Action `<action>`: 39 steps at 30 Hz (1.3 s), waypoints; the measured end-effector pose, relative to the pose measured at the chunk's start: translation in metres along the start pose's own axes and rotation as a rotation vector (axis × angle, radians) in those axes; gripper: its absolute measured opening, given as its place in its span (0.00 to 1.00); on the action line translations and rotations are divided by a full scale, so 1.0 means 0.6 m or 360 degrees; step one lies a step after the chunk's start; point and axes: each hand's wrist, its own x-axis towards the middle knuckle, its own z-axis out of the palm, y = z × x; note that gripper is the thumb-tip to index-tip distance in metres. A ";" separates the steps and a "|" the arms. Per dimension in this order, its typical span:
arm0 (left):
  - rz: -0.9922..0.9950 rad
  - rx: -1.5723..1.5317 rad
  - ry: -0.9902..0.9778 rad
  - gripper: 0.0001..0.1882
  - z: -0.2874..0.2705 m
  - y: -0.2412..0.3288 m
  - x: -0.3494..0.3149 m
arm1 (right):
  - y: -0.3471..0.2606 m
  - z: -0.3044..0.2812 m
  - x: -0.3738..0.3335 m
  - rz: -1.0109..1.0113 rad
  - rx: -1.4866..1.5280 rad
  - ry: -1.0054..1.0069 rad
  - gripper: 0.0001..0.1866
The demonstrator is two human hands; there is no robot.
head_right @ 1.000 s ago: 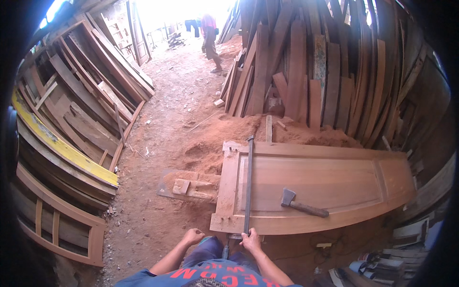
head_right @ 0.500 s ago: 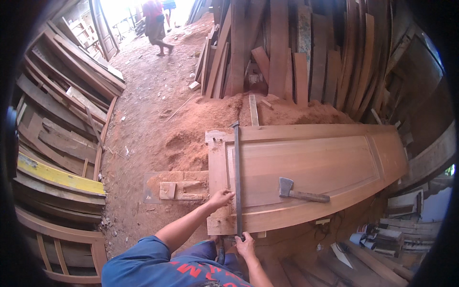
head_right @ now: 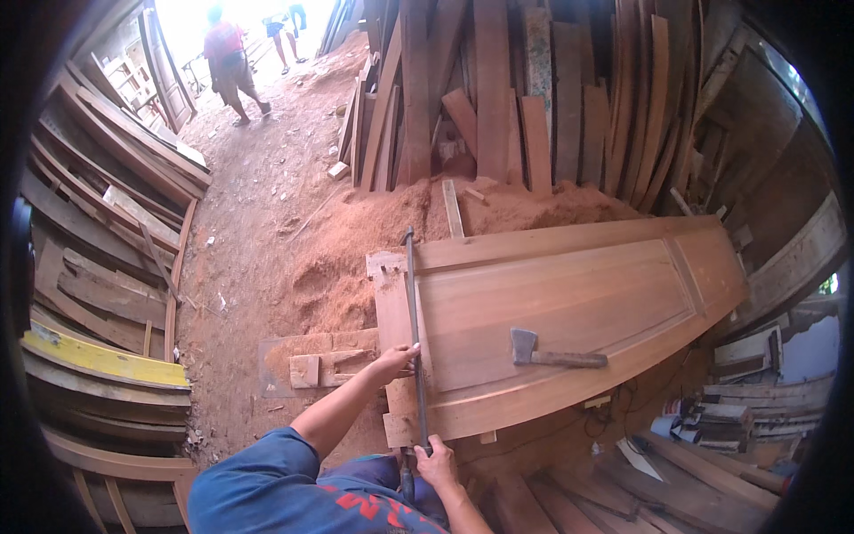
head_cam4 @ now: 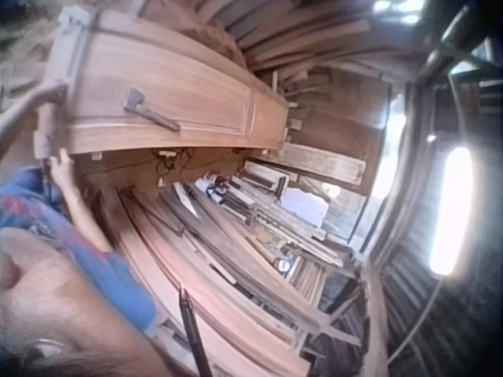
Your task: The person uses a power drill to secure a wooden frame onto a large wooden door panel. They then use a hammer to drive nails into the frame and adjust the position of the wood pieces. Finally, they remove a metal clamp from the door and inspect a metal door handle with another person.
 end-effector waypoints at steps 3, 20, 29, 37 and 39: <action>0.0061 -0.0008 0.0068 0.20 -0.034 -0.011 -0.010 | -0.040 0.000 0.005 -0.0012 -0.0026 -0.0071 0.17; 0.0393 -0.0039 0.0437 0.11 -0.107 -0.053 -0.247 | -0.067 -0.033 -0.067 -0.0331 -0.0001 -0.0518 0.26; 0.0535 -0.0259 0.0166 0.12 0.056 0.041 -0.357 | 0.073 -0.133 -0.165 0.0650 0.0973 -0.0129 0.16; 0.0577 -0.0283 -0.0654 0.12 0.293 0.050 -0.345 | 0.098 -0.282 -0.305 0.0720 0.2570 0.0048 0.28; 0.0469 -0.0304 -0.0896 0.12 0.369 0.042 -0.349 | 0.146 -0.307 -0.357 0.0572 0.2577 0.0316 0.30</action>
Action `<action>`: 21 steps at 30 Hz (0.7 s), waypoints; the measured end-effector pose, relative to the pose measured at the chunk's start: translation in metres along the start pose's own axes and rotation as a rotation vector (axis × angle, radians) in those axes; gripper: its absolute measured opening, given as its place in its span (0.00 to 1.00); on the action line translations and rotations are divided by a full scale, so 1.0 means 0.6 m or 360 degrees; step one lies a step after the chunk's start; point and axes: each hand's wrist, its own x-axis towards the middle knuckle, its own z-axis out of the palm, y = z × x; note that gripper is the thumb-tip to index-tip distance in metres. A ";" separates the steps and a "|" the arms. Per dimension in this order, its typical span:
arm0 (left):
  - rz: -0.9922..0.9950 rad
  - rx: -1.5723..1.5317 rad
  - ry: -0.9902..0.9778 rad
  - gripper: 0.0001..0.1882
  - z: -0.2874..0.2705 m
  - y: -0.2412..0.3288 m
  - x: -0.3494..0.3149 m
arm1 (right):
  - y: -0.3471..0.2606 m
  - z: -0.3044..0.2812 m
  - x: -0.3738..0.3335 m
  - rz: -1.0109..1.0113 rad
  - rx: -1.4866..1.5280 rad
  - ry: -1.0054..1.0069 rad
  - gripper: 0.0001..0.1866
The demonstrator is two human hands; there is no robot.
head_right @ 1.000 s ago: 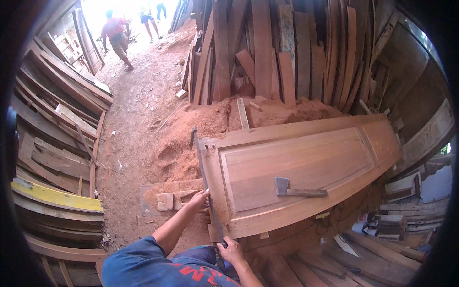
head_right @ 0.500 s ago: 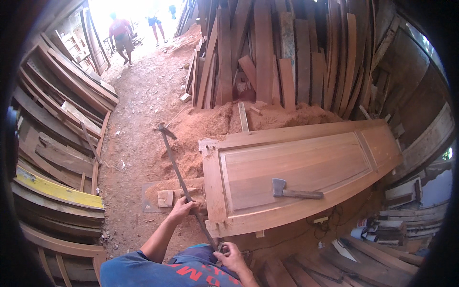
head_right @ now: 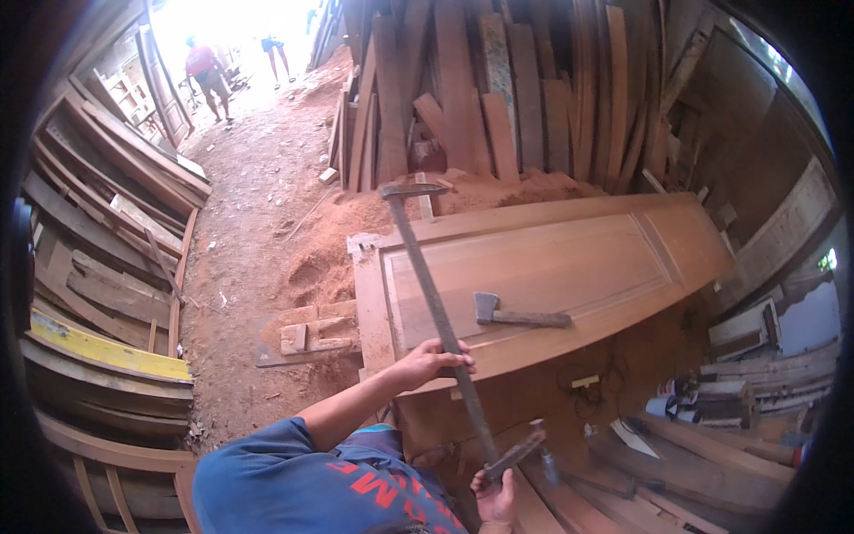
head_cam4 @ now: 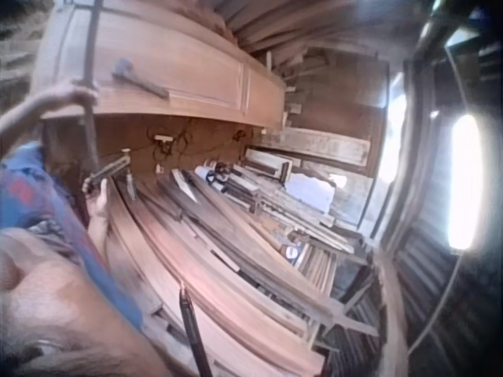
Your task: The person uses a power drill to secure a wooden frame onto a large wooden door panel. They then use a hammer to drive nails into the frame and adjust the position of the wood pieces. Finally, they remove a metal clamp from the door and inspect a metal door handle with another person.
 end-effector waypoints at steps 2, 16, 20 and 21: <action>-0.0041 0.0059 -0.0211 0.13 0.048 -0.051 0.038 | -0.029 -0.029 -0.052 -0.0196 -0.0067 0.0055 0.29; -0.1158 -0.0037 -0.1092 0.15 0.353 -0.383 0.093 | 0.020 -0.150 -0.396 -0.0859 0.0270 0.0572 0.23; -0.1544 0.0043 -0.1087 0.15 0.356 -0.472 0.084 | 0.061 -0.123 -0.424 -0.0901 0.0348 0.0836 0.23; -0.1632 0.0064 -0.1059 0.15 0.352 -0.493 0.084 | 0.061 -0.112 -0.422 -0.0908 0.0371 0.0919 0.23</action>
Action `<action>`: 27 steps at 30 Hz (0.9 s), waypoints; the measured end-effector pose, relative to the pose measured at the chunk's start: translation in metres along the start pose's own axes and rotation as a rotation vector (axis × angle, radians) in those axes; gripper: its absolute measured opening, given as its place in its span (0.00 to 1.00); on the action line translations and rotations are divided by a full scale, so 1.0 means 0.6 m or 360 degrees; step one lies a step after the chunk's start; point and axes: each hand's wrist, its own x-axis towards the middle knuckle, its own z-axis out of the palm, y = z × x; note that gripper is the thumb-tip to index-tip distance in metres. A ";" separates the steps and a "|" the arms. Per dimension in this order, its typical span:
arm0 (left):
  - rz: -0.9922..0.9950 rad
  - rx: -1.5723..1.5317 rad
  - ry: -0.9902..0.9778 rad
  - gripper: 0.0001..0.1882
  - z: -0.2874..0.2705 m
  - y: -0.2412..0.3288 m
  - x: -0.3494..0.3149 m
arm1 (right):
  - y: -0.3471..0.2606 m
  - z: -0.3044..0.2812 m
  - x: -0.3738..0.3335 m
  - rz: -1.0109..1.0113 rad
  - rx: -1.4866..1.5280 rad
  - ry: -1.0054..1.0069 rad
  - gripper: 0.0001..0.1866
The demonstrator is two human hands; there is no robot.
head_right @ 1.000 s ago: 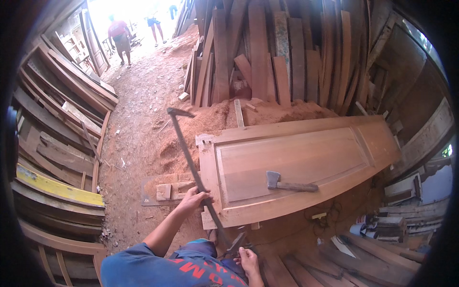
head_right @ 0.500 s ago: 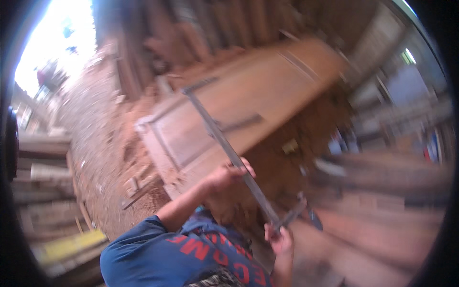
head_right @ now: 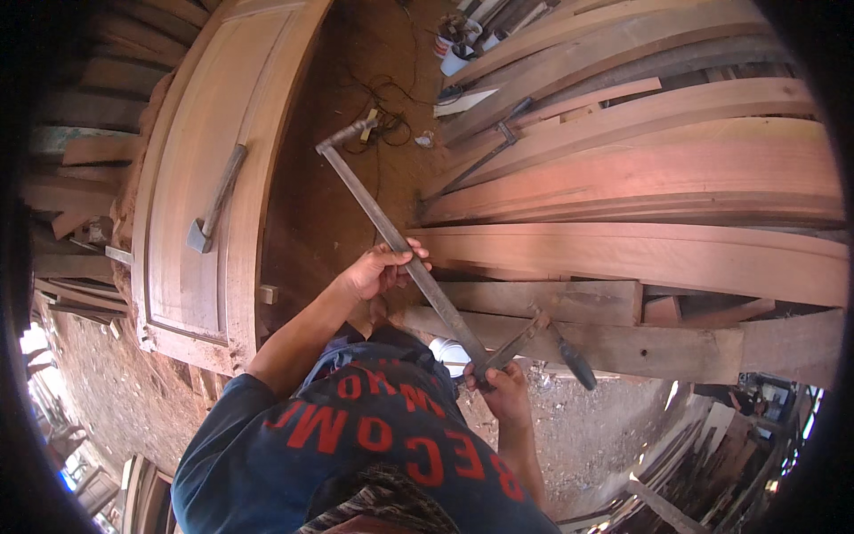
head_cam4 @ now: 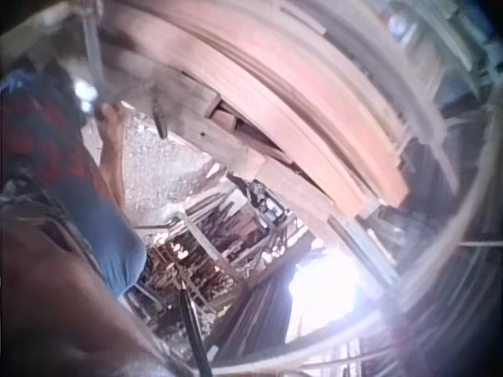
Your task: The person uses a power drill to secure a wooden frame onto a large wooden door panel. They then use a hammer to drive nails into the frame and adjust the position of the wood pieces. Finally, they remove a metal clamp from the door and inspect a metal door handle with another person.
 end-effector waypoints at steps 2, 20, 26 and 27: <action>-0.0130 -0.0020 0.0034 0.17 -0.019 -0.034 0.027 | 0.007 0.015 -0.004 -0.0005 0.0034 0.0171 0.23; -0.0347 0.1143 0.0731 0.28 -0.273 -0.055 -0.194 | 0.061 -0.049 0.421 0.0206 -0.0331 0.0424 0.09; -0.0462 0.0974 0.1096 0.29 -0.296 -0.046 -0.291 | 0.018 -0.051 0.636 0.0291 -0.0629 0.0376 0.10; -0.0467 0.0940 0.1141 0.29 -0.294 -0.045 -0.289 | 0.009 -0.053 0.676 0.0323 -0.0675 0.0364 0.10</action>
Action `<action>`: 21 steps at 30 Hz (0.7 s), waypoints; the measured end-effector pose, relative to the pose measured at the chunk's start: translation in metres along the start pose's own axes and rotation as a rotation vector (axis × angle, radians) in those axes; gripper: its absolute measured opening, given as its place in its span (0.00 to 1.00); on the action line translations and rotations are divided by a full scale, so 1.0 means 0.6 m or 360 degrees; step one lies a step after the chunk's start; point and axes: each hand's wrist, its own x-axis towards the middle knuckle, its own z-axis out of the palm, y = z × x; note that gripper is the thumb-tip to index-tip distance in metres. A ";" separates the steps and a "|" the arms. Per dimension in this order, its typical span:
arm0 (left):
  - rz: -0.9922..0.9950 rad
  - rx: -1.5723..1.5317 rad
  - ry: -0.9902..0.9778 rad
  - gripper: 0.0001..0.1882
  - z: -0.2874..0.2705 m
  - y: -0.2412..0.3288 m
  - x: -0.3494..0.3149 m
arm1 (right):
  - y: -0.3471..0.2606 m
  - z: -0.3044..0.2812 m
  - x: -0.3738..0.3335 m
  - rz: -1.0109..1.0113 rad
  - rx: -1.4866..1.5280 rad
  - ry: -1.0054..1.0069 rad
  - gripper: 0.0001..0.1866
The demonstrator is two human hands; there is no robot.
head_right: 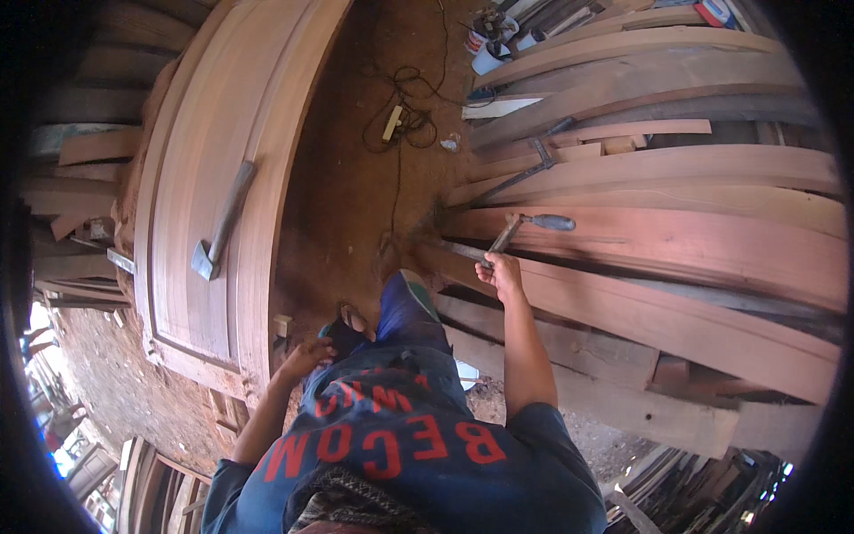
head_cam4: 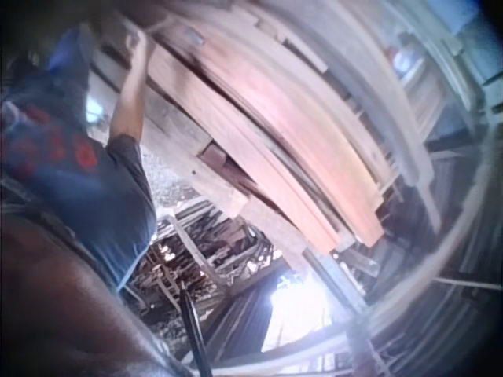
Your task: The person uses a power drill to secure a wooden frame onto a large wooden door panel. They then use a hammer to drive nails into the frame and adjust the position of the wood pieces. Finally, they remove a metal clamp from the door and inspect a metal door handle with another person.
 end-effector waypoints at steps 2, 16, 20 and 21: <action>0.0051 0.0167 0.0082 0.29 0.009 0.001 0.022 | -0.019 -0.006 0.072 0.0062 -0.0139 -0.0021 0.10; -0.0304 0.0037 0.0302 0.24 0.017 0.240 0.232 | -0.186 -0.113 0.492 0.0304 -0.1295 0.0032 0.11; -0.0283 0.0064 0.0226 0.15 -0.003 0.214 0.268 | -0.207 -0.188 0.583 0.0410 -0.1775 0.0237 0.12; -0.0274 0.0030 0.0262 0.16 0.002 0.218 0.272 | -0.218 -0.196 0.590 0.0252 -0.1972 0.0347 0.12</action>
